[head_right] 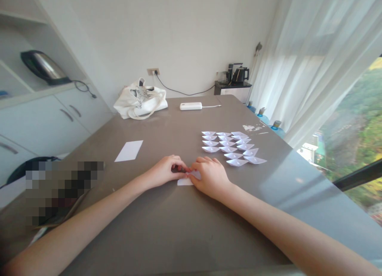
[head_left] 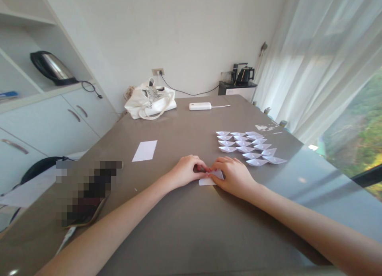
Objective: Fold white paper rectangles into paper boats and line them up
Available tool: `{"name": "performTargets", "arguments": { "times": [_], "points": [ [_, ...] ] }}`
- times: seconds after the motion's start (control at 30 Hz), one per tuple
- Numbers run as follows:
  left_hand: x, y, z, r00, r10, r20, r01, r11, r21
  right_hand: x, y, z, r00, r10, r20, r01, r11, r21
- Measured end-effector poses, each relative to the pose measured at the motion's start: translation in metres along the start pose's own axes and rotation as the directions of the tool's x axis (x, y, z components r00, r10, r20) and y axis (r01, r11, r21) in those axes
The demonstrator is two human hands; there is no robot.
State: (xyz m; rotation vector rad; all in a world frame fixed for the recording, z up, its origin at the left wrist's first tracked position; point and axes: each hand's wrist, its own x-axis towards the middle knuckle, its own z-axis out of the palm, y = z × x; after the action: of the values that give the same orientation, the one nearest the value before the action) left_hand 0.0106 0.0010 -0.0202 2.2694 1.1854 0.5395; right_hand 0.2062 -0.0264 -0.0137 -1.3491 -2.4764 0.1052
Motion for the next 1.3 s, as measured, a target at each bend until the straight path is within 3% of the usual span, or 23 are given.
{"name": "performTargets", "arguments": {
  "times": [0.17, 0.3, 0.5, 0.77, 1.07, 1.3],
  "points": [
    [0.001, -0.001, 0.001, 1.000, 0.010, 0.005, -0.010, 1.000, 0.014, 0.001, 0.000, -0.002, 1.000, -0.001, 0.010, 0.002, 1.000, -0.005],
    [0.002, 0.004, 0.001, 0.996, 0.088, -0.009, -0.086, 0.985, 0.149, 0.000, 0.000, -0.003, 1.000, -0.006, 0.023, 0.006, 1.000, -0.003],
    [-0.001, 0.011, -0.014, 0.985, 0.129, 0.119, -0.161, 0.932, 0.325, -0.001, -0.001, -0.004, 1.000, -0.002, 0.025, 0.002, 1.000, 0.002],
    [-0.002, 0.007, -0.031, 0.960, 0.074, 0.271, -0.152, 0.948, 0.279, 0.000, 0.001, -0.002, 1.000, -0.014, 0.017, 0.014, 1.000, 0.007],
    [-0.002, 0.013, -0.030, 0.965, 0.083, 0.249, -0.150, 0.952, 0.266, 0.000, 0.001, -0.001, 0.999, -0.031, 0.012, 0.031, 0.999, 0.007],
    [0.000, 0.015, -0.030, 0.950, 0.005, 0.313, -0.094, 0.958, 0.269, 0.000, 0.001, -0.001, 1.000, -0.021, 0.017, 0.020, 1.000, 0.012]
  ]
}}
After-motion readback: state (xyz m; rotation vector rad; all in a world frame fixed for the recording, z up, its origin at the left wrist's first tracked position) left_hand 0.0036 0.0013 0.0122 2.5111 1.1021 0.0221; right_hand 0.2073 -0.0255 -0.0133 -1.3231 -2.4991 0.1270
